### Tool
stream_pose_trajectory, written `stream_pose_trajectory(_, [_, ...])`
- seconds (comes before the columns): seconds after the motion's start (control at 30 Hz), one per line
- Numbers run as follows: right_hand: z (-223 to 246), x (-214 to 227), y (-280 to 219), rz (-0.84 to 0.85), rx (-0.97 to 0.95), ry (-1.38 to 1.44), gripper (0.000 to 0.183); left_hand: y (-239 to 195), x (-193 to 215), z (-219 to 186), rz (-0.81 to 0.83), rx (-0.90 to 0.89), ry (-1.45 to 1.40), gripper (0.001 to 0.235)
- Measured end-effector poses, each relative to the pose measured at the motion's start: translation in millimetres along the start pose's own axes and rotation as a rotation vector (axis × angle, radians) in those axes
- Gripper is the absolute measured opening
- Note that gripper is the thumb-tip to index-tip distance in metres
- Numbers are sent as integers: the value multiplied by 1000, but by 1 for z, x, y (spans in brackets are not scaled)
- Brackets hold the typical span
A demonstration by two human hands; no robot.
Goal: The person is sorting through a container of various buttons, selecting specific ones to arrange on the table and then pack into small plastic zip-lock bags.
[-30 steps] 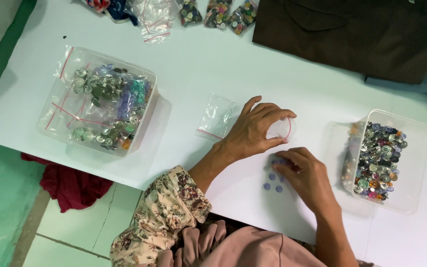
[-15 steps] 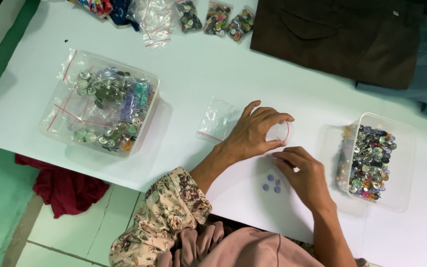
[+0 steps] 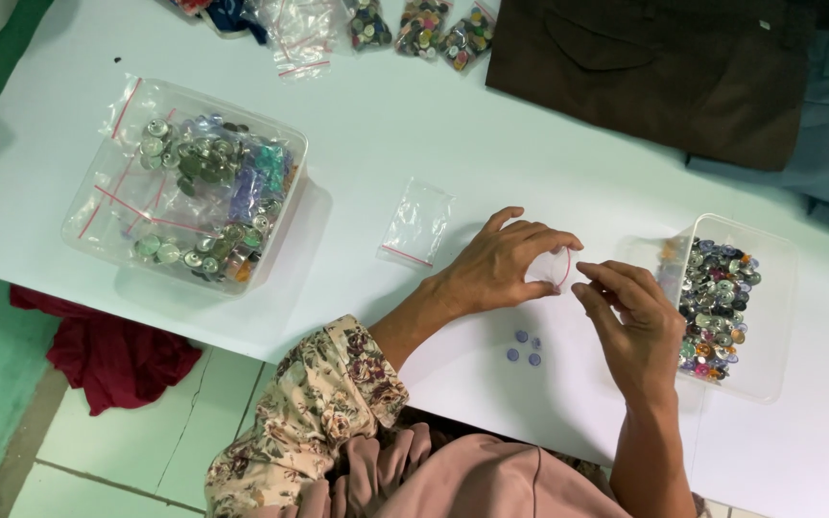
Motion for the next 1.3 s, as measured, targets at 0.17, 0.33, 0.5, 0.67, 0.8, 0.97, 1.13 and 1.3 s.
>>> stream_pose_trajectory(0.17, [-1,8,-18,106,-82,-47,24,1,3,2,-11,5,1,65])
stream_pose_trajectory(0.33, [-9,-11,-49,412,-118,-177,39,2,8,-1,-41,-23,41,58])
stream_pose_trajectory(0.5, [-28,-33,-77,362,-184,-269,26,1,8,0,-53,-45,93,62])
stream_pose_trajectory(0.67, [-23,-34,-77,323,-134,-265,18,1,9,-2,-45,-37,69,61])
stream_pose_trajectory(0.8, [-17,-30,-69,345,-213,-167,14,1,6,0,-35,-44,85,63])
stream_pose_trajectory(0.97, [-11,-9,-50,252,-153,-234,15,0,1,-1,-15,-51,71,61])
stream_pose_trajectory(1.13, [6,5,-21,34,-66,-169,16,0,-3,-3,64,-6,-5,65])
stream_pose_trajectory(1.3, [19,-6,0,-18,25,-97,18,1,0,-4,74,15,-37,65])
Point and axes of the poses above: each hand's wrist, its own y-axis towards the middle knuckle, its own x-axis out of the back of the hand, z = x × y, the point moved 4 cm from there along y, towards the middle knuckle
